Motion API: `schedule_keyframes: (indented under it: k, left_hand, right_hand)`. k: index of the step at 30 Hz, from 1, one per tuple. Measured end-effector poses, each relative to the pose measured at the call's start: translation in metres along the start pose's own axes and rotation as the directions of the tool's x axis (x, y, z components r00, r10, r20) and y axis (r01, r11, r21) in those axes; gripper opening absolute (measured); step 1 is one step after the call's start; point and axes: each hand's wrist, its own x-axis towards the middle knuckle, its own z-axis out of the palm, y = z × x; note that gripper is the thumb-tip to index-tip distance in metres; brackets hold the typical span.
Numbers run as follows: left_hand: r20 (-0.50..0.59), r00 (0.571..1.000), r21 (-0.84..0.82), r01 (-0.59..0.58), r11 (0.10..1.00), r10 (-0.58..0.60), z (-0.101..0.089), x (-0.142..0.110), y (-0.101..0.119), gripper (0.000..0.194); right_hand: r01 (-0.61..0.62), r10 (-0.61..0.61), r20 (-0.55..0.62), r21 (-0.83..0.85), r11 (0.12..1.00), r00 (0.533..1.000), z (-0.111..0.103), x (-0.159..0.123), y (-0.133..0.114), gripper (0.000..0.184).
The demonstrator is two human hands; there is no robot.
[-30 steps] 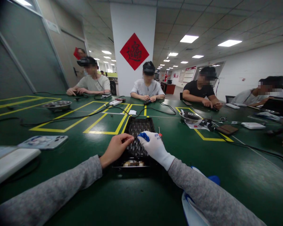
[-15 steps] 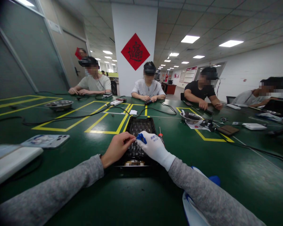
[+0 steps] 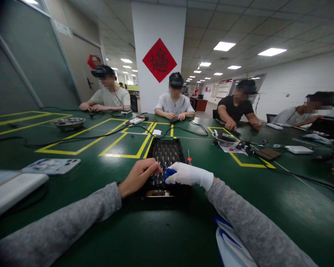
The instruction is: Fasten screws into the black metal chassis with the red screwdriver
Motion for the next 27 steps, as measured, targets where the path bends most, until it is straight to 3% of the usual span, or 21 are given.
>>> schedule_keyframes:
  k: [4, 10, 17, 27]
  left_hand:
    - [0.149, 0.989, -0.096, 0.024, 0.995, -0.009, -0.002, 0.0, -0.001, 0.057]
    - [0.271, 0.963, -0.069, 0.027, 0.997, -0.007, -0.003, 0.0, -0.006, 0.066]
    - [0.301, 0.953, -0.059, -0.011, 0.998, 0.029, -0.005, 0.002, -0.003, 0.063]
    - [0.295, 0.955, -0.077, -0.007, 0.997, 0.03, -0.002, 0.002, -0.006, 0.063]
  right_hand:
    - [-0.012, 0.013, 0.042, -0.029, 1.0, 0.999, 0.003, 0.003, 0.005, 0.026]
    - [0.043, -0.04, 0.07, -0.04, 0.998, 0.997, 0.004, 0.01, 0.013, 0.029]
    - [-0.058, 0.057, -0.029, -0.065, 0.996, 0.998, 0.009, 0.014, 0.015, 0.031]
    - [0.024, -0.027, -0.036, -0.085, 0.996, 0.999, 0.007, 0.009, 0.007, 0.029]
